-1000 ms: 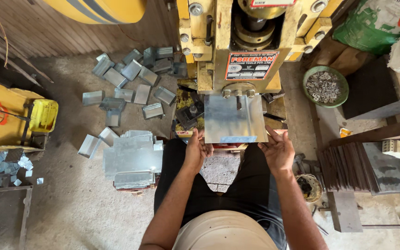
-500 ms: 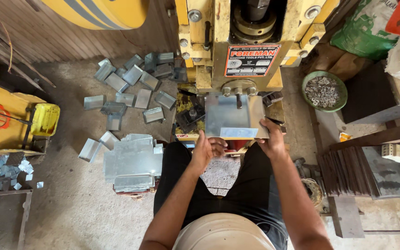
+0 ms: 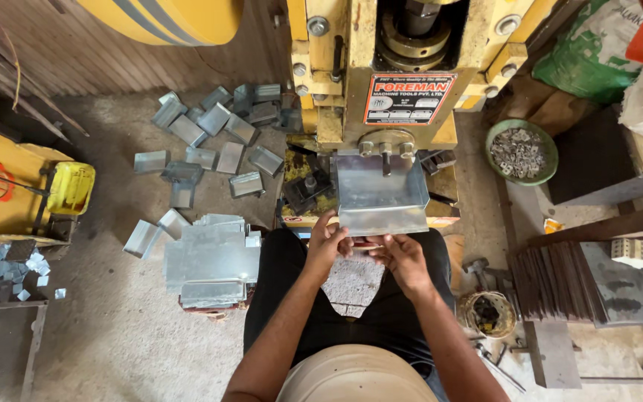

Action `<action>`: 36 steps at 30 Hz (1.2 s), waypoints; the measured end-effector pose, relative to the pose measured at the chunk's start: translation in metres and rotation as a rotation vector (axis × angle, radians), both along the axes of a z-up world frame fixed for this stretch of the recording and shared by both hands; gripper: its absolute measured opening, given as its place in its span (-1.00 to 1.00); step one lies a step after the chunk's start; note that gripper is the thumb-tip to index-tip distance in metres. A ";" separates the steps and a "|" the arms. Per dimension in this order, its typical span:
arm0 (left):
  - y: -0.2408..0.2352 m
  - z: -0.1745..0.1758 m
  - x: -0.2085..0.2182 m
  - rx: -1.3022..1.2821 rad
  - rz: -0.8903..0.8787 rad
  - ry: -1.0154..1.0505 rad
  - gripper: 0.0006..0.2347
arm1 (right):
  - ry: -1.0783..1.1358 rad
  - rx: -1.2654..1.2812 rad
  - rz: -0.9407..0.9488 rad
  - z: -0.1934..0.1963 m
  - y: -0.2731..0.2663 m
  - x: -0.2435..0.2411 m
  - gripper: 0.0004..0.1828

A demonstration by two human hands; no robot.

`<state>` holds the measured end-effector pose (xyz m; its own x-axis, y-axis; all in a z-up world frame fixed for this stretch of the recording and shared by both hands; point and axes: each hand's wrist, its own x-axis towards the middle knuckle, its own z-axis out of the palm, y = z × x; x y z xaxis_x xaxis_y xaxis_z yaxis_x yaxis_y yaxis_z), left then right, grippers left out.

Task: The person places flat metal sheets into a bending machine and presses down to fold the edges, forming them into small rectangular trays. They handle the metal pieces by hand and stack them after folding.

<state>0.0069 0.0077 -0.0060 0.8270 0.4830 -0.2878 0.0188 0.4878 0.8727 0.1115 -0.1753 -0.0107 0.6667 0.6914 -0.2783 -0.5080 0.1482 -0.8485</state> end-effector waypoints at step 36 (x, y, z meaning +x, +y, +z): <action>-0.039 -0.030 0.109 -0.650 -0.063 0.113 -0.74 | 0.047 0.012 -0.199 -0.064 -0.020 0.031 -0.31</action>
